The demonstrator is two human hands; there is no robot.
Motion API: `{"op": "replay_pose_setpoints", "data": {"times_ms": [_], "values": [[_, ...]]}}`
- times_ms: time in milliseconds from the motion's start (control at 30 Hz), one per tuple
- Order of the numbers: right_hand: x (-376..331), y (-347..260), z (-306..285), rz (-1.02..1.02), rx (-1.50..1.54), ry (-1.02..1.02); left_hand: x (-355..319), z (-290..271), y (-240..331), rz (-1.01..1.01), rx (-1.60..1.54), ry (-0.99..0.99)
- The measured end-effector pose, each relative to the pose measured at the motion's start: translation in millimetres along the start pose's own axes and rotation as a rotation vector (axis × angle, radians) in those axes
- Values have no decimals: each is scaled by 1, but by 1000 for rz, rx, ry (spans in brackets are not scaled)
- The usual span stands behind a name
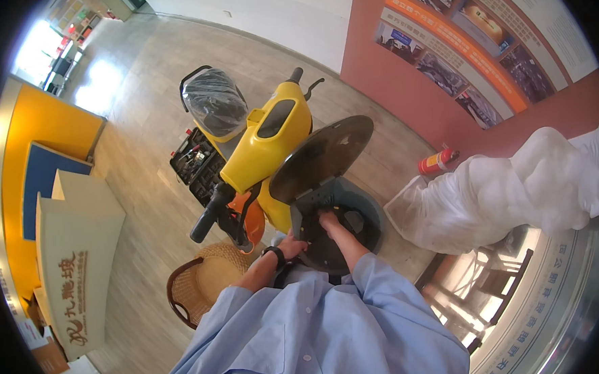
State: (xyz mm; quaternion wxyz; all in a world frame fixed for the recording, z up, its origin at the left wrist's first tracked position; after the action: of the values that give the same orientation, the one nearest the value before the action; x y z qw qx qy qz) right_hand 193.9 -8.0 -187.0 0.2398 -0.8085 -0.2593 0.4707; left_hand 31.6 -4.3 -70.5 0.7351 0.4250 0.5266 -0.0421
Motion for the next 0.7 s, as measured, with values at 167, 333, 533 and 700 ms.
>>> {"op": "replay_pose_setpoints", "data": {"times_ms": [167, 333, 533, 700], "values": [[-20, -18, -3, -61, -107, -41, -5, -4, -1, -37, 71, 60], [-66, -66, -33, -836, -878, 142, -2, -5, -5, -70, 126, 44], [-74, -61, -38, -690, -839, 114, 0, -3, -5, 44, 72, 67], [-49, -46, -22, -343, -300, 224, 5, -8, -14, -115, 116, 79]]}}
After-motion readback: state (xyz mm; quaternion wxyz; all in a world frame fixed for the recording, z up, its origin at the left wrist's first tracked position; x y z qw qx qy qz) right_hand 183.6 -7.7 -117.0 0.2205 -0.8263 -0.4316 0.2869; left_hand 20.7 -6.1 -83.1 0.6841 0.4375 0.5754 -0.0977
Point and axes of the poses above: each hand's wrist, its own x-axis towards the middle knuckle, its own z-axis out of the palm, y = z × x, the point moved 4 cm from there along x, towards the middle knuckle, and after that the axes turned 6 degrees about -z, right-handed, at the moved point
